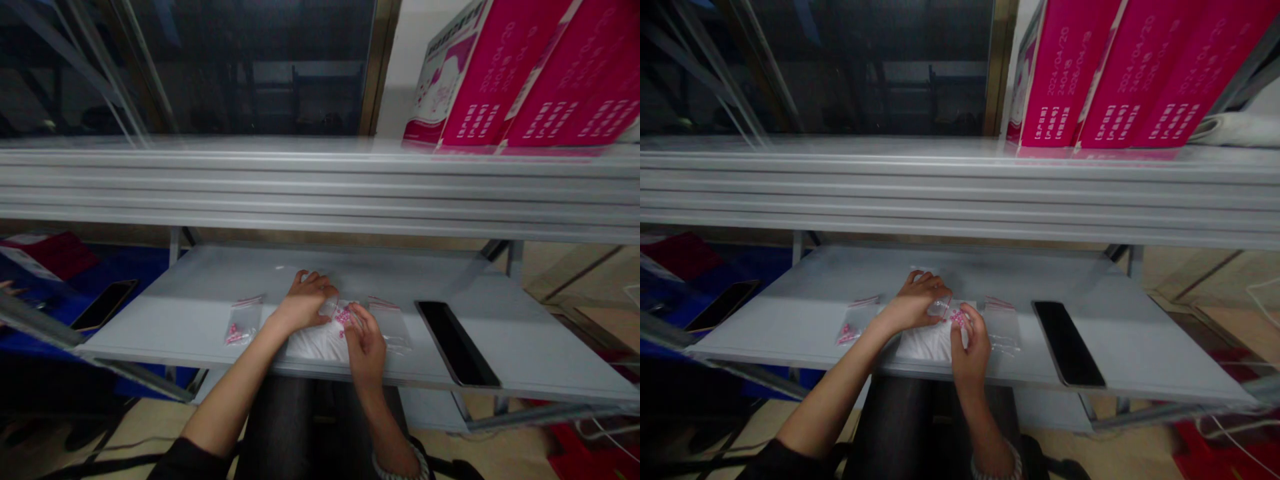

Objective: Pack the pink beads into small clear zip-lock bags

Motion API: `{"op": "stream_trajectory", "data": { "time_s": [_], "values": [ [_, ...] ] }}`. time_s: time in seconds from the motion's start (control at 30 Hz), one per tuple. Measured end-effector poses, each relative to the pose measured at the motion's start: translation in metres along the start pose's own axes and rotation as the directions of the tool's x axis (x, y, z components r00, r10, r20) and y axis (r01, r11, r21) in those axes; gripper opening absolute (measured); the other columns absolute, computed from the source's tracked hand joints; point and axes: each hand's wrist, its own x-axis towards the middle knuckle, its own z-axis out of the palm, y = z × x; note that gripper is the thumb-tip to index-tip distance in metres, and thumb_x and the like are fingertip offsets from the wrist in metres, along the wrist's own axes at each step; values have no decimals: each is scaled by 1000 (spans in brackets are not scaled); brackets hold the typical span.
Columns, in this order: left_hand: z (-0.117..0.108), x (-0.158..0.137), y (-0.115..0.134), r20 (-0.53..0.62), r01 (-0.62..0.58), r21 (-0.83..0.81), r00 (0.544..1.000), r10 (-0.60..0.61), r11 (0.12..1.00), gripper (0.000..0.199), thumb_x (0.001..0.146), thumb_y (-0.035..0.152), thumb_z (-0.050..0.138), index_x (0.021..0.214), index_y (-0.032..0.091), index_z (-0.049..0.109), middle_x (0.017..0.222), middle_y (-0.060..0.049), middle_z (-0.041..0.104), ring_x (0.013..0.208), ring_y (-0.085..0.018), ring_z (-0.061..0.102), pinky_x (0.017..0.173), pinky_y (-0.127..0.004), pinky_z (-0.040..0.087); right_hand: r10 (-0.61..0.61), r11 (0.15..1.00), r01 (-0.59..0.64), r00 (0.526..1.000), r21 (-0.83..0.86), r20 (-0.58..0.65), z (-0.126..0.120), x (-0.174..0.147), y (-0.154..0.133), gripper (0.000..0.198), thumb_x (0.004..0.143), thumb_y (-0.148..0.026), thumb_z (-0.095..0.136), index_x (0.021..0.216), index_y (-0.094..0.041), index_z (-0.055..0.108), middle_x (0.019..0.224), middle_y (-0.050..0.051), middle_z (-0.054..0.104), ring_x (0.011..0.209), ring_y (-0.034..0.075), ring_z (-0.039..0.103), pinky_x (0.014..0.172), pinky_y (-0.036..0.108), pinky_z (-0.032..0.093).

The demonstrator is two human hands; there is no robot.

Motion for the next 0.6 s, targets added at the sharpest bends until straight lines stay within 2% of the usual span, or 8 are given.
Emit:
{"op": "stream_trajectory", "data": {
  "time_s": [0.1, 0.17, 0.27, 0.33, 0.37, 0.47, 0.53, 0.6],
  "values": [
    [6, -21, 15, -151, 71, -96, 985, -85, 993, 47, 74, 30, 75, 119, 23, 61, 117, -9, 65, 111, -30, 55, 101, -44, 34, 68, 995, -70, 997, 66, 31, 1, -3, -13, 55, 74, -38, 71, 122, -17, 56, 120, 17, 64, 106, 27, 65, 86, 41, 57],
    [16, -37, 26, -236, 140, -174, 955, -180, 975, 49, 73, 28, 75, 119, 21, 59, 112, -10, 66, 106, -28, 58, 93, -41, 41, 115, 989, -127, 983, 76, 145, 0, -5, -22, 45, 70, -38, 75, 109, -17, 63, 106, 14, 70, 93, 25, 69, 78, 37, 59],
    [32, -61, 39, -298, 211, -298, 906, -301, 931, 57, 71, 26, 74, 123, 19, 52, 112, -10, 65, 96, -25, 62, 84, -37, 48, 191, 972, -222, 937, 74, 293, -3, -7, -34, 25, 75, -40, 70, 84, -17, 67, 77, 6, 72, 71, 21, 69, 65, 31, 57],
    [37, -73, 43, -278, 210, -498, 881, -384, 841, 65, 67, 29, 77, 125, 19, 50, 108, -8, 65, 90, -21, 62, 80, -32, 50, 244, 955, -286, 905, 73, 348, -6, -7, -41, 25, 77, -41, 68, 78, -17, 66, 65, 2, 68, 60, 18, 65, 57, 27, 53],
    [37, -78, 43, -242, 204, -620, 869, -432, 758, 65, 67, 31, 77, 125, 18, 50, 103, -6, 65, 87, -20, 62, 78, -31, 50, 264, 948, -311, 888, 70, 377, -8, -6, -44, 26, 77, -42, 68, 76, -16, 65, 62, 1, 65, 56, 16, 63, 54, 25, 51],
    [34, -87, 39, -93, 199, -853, 851, -517, 482, 38, 76, 39, 69, 106, 16, 61, 81, -1, 63, 74, -16, 59, 69, -26, 47, 286, 939, -342, 837, 39, 466, -14, -5, -52, 27, 76, -42, 69, 69, -16, 62, 56, -2, 59, 50, 13, 57, 51, 23, 47],
    [31, -88, 37, -44, 205, -892, 848, -528, 402, 29, 82, 43, 62, 89, 15, 63, 70, 1, 58, 66, -13, 54, 62, -24, 43, 290, 939, -344, 810, 12, 509, -17, -5, -54, 27, 77, -39, 69, 67, -16, 61, 54, -3, 56, 49, 11, 54, 49, 21, 45],
    [29, -87, 36, -43, 206, -892, 848, -529, 403, 32, 84, 46, 59, 77, 15, 61, 64, 3, 54, 60, -11, 49, 57, -22, 39, 292, 941, -340, 796, -9, 531, -20, -5, -55, 25, 76, -37, 69, 67, -15, 60, 54, -4, 54, 48, 9, 52, 48, 20, 43]
  ]
}}
